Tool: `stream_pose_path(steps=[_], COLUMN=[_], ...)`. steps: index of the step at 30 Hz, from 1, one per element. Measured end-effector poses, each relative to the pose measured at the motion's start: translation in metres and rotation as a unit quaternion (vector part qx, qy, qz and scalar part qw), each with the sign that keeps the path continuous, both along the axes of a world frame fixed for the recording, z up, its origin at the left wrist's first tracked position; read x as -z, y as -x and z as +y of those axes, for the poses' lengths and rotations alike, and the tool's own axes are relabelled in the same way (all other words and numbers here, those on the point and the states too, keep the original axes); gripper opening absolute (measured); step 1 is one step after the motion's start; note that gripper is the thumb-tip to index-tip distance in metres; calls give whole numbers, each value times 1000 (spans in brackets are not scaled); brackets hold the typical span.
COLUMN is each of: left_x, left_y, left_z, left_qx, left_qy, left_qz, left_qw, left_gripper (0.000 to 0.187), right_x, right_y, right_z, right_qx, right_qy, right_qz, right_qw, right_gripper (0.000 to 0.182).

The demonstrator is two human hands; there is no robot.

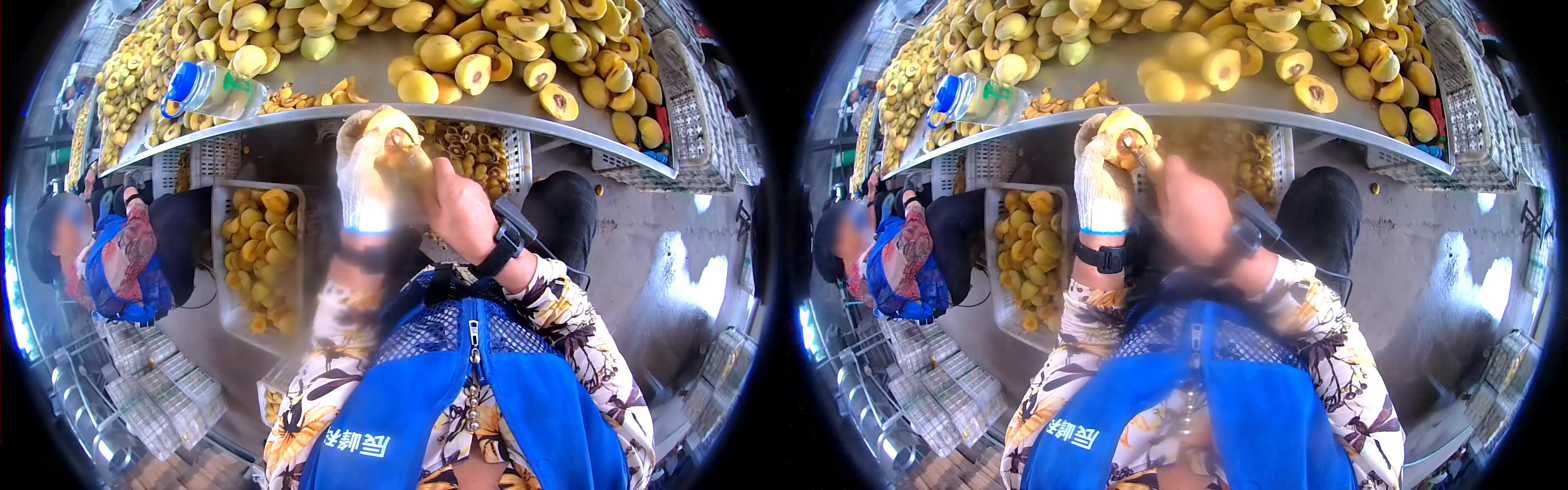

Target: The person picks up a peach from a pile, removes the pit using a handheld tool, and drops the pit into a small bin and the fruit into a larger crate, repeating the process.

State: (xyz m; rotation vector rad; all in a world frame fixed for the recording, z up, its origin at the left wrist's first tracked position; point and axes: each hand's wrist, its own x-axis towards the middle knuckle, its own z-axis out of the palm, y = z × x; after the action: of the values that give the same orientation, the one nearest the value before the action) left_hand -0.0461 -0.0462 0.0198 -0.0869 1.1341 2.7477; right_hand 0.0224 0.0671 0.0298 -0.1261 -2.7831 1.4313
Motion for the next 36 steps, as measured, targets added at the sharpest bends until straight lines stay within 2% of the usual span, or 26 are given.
stream_pose_path(steps=[2, 5, 8, 11, 15, 17, 21, 24, 27, 30, 32, 33, 35, 36], left_x=[1, 0, 1, 0, 10, 10, 2, 12, 24, 27, 46, 43, 36, 35], left_y=[-4, -4, -8, -7, -2, 3, 5, 4, 11, 8, 9, 9, 11, 13], left_z=[3, 7, 12, 19, 13, 7, 11, 10, 5, 7, 7, 5, 2, -4], left_qx=[11, -2, -20, -48, -5, 31, 5, -4, 90, 68, 15, 15, 18, 24], left_qy=[-21, 37, 20, 98, 67, 92, 189, 211, 126, 167, 223, 213, 193, 147], left_qz=[8, -12, -2, -7, -52, -68, -65, -44, -106, -92, -39, -60, -101, -131], left_qw=[1000, 999, 1000, 994, 996, 993, 980, 976, 982, 979, 974, 975, 976, 980], left_gripper=[26, 26, 25, 22, 21, 22, 22, 21, 20, 22, 22, 23, 26, 32], right_x=[0, 0, 3, 8, 1, -1, 6, 16, 26, 18, 21, 22, 33, 37], right_y=[-3, -5, -7, -13, -16, -16, -11, -10, -11, -10, -10, -8, -2, -1], right_z=[-1, -1, -1, -4, -9, -10, -8, -6, -7, -2, 2, 4, 6, 6], right_qx=[7, 15, 24, 6, -30, -34, -46, -37, -47, -74, -76, -76, -118, -137], right_qy=[-8, -23, -26, -29, -40, -17, 41, 114, 114, 292, 468, 547, 618, 651], right_qz=[-3, 6, 11, 1, -44, -59, -63, -80, -77, -209, -314, -359, -376, -382], right_qw=[1000, 1000, 999, 1000, 998, 998, 996, 990, 989, 930, 822, 752, 680, 641], right_gripper=[18, 18, 18, 19, 22, 22, 23, 26, 24, 15, 10, 8, 12, 14])
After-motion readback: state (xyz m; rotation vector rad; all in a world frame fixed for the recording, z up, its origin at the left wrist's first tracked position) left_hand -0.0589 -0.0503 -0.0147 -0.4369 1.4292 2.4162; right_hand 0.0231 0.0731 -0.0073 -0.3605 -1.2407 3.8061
